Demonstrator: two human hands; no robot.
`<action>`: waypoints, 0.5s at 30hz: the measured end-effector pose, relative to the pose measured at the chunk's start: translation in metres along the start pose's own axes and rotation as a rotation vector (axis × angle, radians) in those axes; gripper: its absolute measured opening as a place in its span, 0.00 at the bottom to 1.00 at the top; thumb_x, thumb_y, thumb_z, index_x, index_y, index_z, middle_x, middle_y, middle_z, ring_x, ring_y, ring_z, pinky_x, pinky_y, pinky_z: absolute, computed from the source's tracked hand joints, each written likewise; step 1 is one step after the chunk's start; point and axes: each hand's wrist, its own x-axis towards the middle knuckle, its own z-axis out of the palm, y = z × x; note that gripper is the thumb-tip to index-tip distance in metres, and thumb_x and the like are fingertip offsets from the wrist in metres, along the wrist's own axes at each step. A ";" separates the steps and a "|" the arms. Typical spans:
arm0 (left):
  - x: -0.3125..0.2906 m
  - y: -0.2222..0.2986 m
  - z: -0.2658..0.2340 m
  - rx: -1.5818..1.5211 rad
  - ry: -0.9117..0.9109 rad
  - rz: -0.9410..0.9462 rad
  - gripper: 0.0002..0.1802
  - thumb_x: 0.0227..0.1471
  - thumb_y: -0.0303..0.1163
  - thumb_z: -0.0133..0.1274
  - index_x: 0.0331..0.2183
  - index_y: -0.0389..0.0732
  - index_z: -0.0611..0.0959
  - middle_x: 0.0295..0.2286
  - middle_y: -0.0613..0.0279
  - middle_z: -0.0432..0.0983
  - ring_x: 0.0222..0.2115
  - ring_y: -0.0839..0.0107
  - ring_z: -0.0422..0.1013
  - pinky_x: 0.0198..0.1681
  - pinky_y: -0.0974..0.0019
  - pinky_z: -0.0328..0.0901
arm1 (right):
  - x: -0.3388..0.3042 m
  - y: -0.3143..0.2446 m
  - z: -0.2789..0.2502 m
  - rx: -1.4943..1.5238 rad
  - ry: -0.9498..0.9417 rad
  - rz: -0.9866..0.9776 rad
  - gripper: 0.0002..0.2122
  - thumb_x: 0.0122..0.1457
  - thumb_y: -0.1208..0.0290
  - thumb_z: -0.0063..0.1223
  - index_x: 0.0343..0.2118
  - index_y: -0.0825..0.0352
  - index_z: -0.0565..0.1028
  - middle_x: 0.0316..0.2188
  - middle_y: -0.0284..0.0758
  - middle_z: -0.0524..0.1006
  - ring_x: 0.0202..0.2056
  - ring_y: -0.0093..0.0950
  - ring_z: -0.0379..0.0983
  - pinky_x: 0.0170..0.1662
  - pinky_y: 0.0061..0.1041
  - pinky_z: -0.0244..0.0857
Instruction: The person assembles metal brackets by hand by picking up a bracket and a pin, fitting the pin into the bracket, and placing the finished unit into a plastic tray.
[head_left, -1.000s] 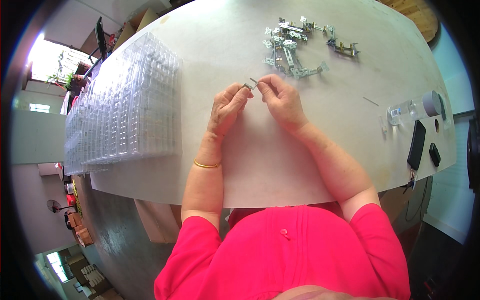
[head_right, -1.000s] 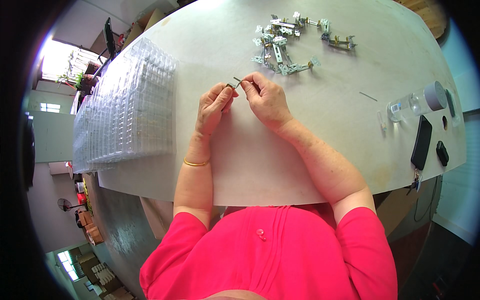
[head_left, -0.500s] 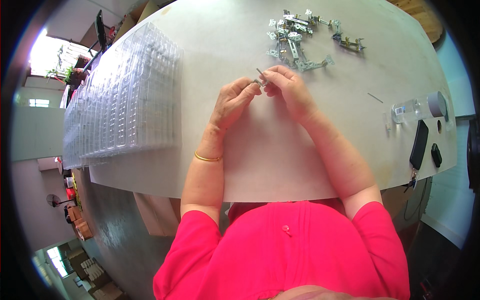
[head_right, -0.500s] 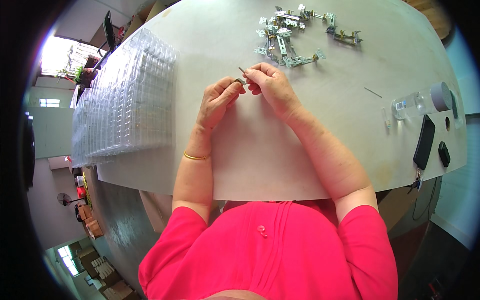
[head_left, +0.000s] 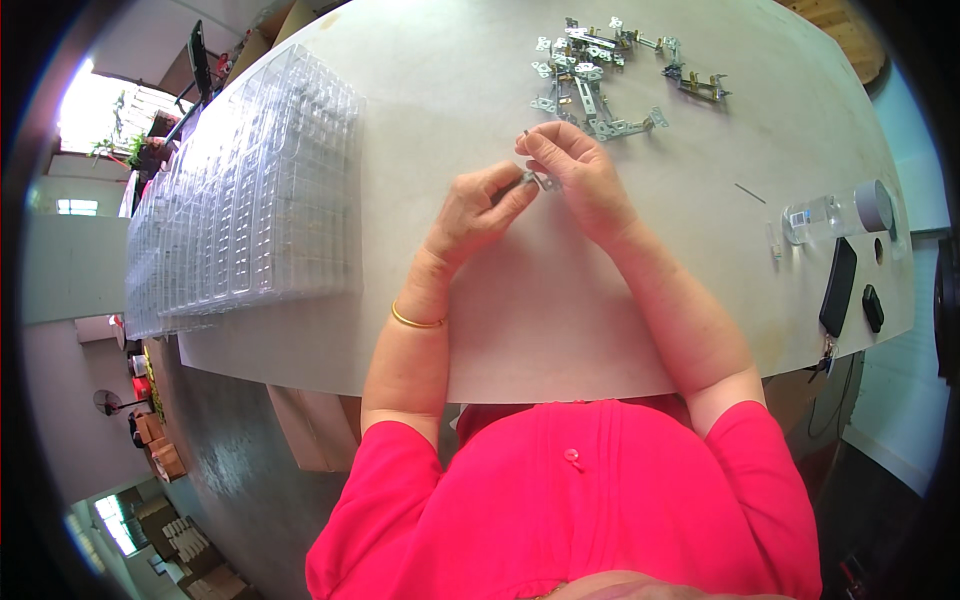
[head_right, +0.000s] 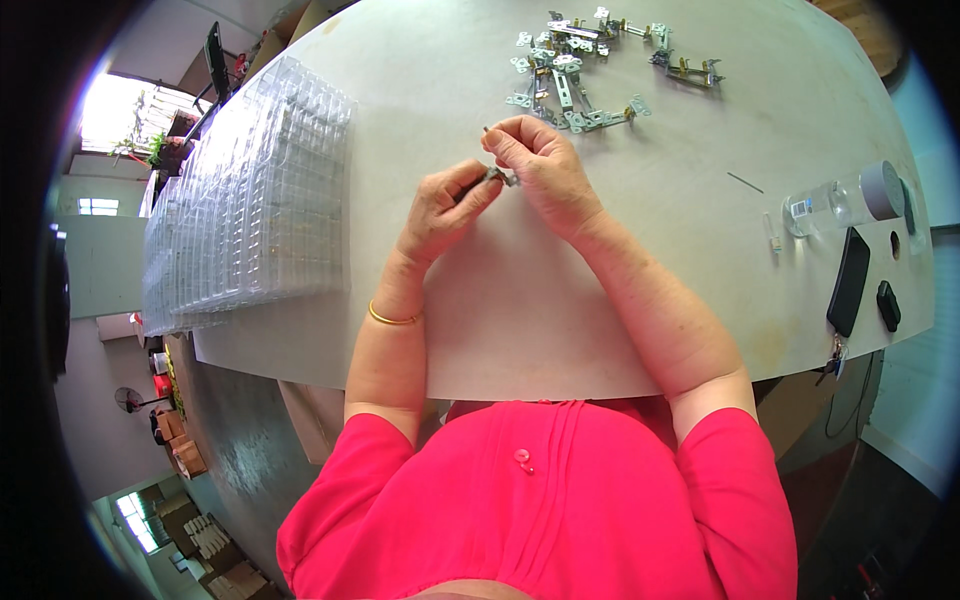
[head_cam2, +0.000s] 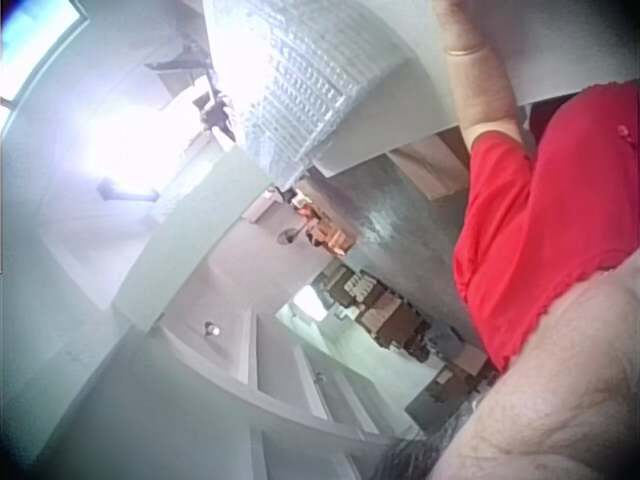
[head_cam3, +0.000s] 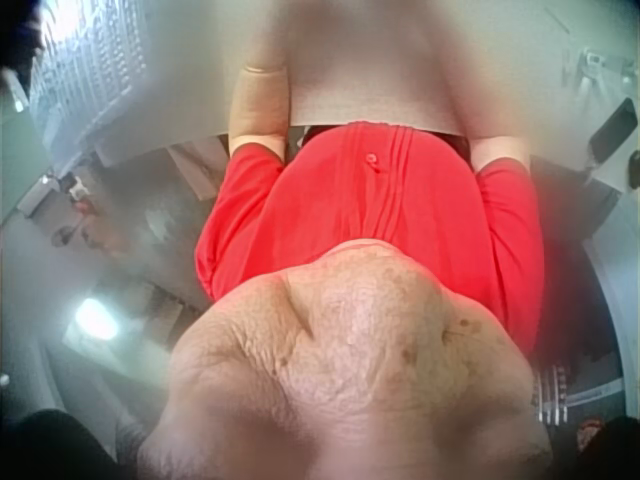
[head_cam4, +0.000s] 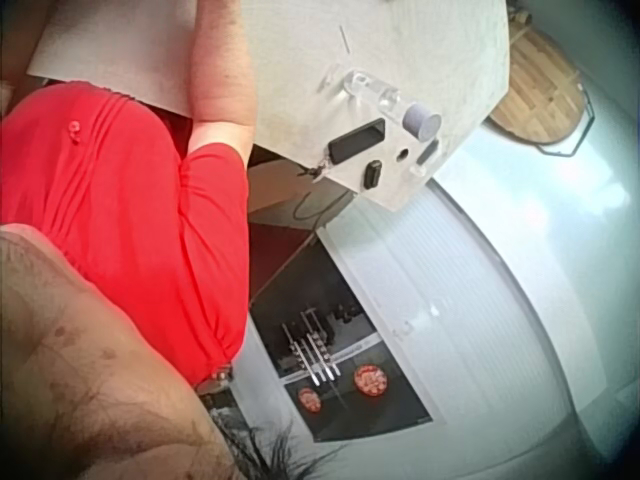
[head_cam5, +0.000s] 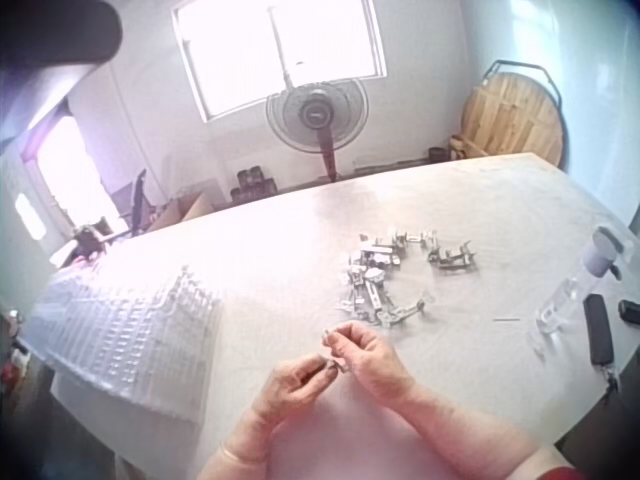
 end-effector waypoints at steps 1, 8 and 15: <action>0.000 0.004 0.002 0.106 -0.011 0.023 0.11 0.57 0.32 0.57 0.26 0.35 0.78 0.16 0.67 0.64 0.19 0.78 0.56 0.22 0.68 0.55 | 0.000 -0.002 -0.001 -0.005 0.005 0.003 0.08 0.64 0.64 0.56 0.35 0.64 0.76 0.31 0.24 0.76 0.33 0.15 0.66 0.40 0.17 0.63; 0.003 -0.005 0.003 0.173 0.299 0.012 0.08 0.58 0.29 0.57 0.30 0.35 0.81 0.19 0.69 0.68 0.21 0.82 0.59 0.24 0.74 0.58 | 0.002 -0.004 -0.001 -0.051 0.031 -0.060 0.06 0.63 0.66 0.57 0.35 0.63 0.77 0.31 0.24 0.76 0.35 0.14 0.68 0.39 0.17 0.64; 0.010 -0.009 0.007 0.437 0.347 0.306 0.09 0.54 0.29 0.59 0.25 0.37 0.78 0.18 0.60 0.70 0.18 0.67 0.65 0.22 0.65 0.61 | 0.001 0.005 0.000 -0.160 -0.007 -0.101 0.06 0.64 0.69 0.55 0.35 0.66 0.77 0.29 0.27 0.77 0.31 0.15 0.71 0.37 0.18 0.68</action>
